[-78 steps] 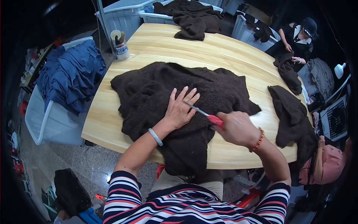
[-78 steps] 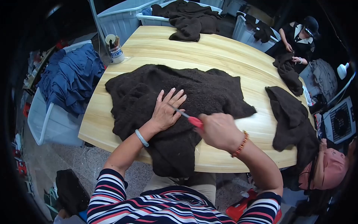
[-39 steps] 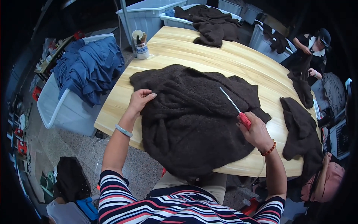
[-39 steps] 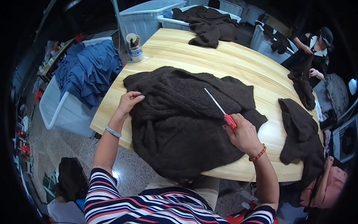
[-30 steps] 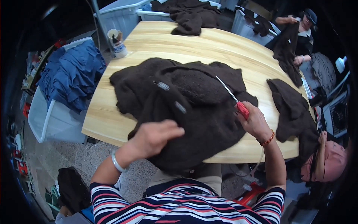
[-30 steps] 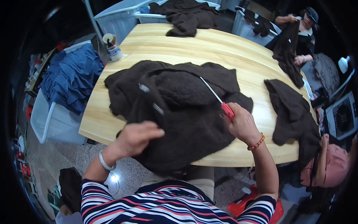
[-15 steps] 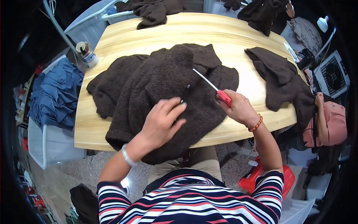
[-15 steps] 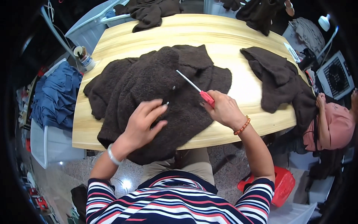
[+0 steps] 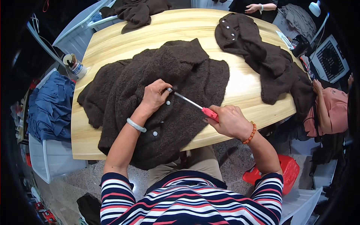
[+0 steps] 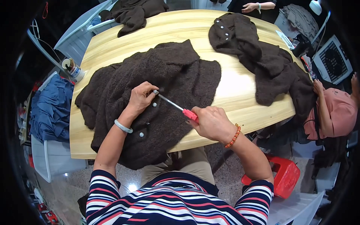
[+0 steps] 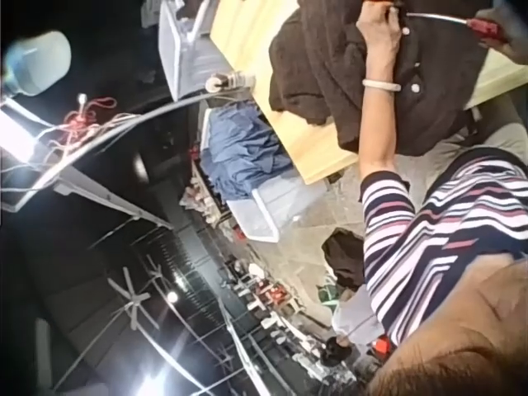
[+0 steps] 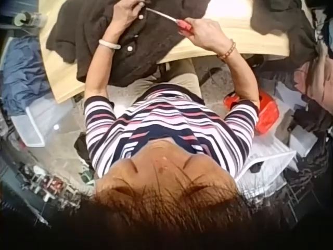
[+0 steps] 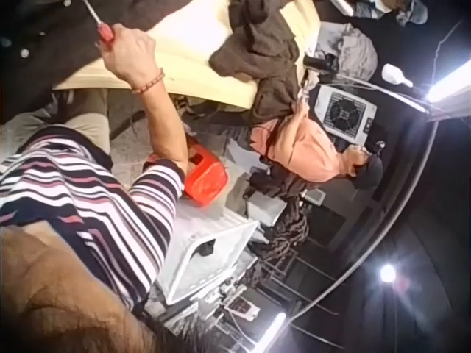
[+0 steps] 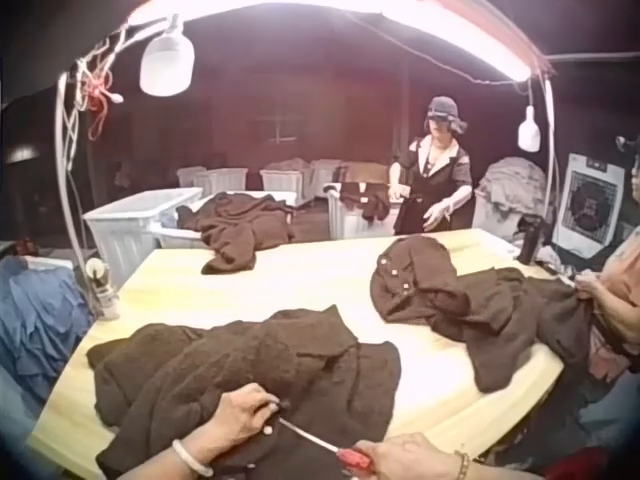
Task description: Trimming excess threads from sweaters on a workbench in a factory.
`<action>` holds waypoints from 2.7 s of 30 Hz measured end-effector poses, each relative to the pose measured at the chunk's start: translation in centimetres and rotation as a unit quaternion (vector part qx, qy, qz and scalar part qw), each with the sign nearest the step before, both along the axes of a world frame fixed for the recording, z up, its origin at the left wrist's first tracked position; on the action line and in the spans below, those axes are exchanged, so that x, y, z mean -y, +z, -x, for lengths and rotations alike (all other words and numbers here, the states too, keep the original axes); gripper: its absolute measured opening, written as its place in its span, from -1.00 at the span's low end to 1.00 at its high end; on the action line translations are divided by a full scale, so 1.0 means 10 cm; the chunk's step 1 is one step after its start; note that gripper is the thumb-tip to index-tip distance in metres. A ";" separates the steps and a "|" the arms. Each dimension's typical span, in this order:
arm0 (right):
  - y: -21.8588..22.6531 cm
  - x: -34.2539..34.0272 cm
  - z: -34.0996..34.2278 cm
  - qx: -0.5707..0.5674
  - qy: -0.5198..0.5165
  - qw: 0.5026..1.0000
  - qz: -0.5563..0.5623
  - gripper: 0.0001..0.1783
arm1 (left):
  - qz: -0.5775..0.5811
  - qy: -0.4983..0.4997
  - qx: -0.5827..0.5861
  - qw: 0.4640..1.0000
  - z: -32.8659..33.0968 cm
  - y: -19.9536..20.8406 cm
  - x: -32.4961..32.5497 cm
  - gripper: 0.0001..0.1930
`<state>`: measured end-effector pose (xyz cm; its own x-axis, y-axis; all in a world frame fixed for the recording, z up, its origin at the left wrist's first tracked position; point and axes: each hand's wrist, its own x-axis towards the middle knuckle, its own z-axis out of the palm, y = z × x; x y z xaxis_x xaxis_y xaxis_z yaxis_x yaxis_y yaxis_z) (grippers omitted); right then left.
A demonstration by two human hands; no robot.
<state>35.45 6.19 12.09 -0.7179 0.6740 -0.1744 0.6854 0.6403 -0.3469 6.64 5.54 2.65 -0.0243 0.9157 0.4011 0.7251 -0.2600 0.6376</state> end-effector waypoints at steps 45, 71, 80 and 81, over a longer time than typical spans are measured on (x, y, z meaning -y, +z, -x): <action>-0.38 0.53 -0.27 -0.031 0.022 0.998 0.057 -0.73 | -0.005 0.028 -0.209 0.978 -0.23 -0.07 1.19 -0.81; -0.22 0.87 0.01 -0.001 0.050 0.999 0.003 -0.75 | 0.225 -0.020 0.434 0.872 0.10 -0.27 1.16 -0.79; -0.35 0.86 -0.10 -0.022 0.005 0.999 0.038 -0.72 | 0.073 0.075 0.114 0.988 -0.23 0.01 1.38 -0.74; -0.36 0.88 -0.14 -0.024 0.004 0.999 0.041 -0.71 | 0.009 0.068 0.003 0.998 -0.31 0.12 1.49 -0.69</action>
<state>36.81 -2.58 8.47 -0.7322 0.6527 -0.1944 0.6614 0.6135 -0.4313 9.73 -9.34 3.86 -0.1515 0.9109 0.3838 0.7493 -0.1474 0.6456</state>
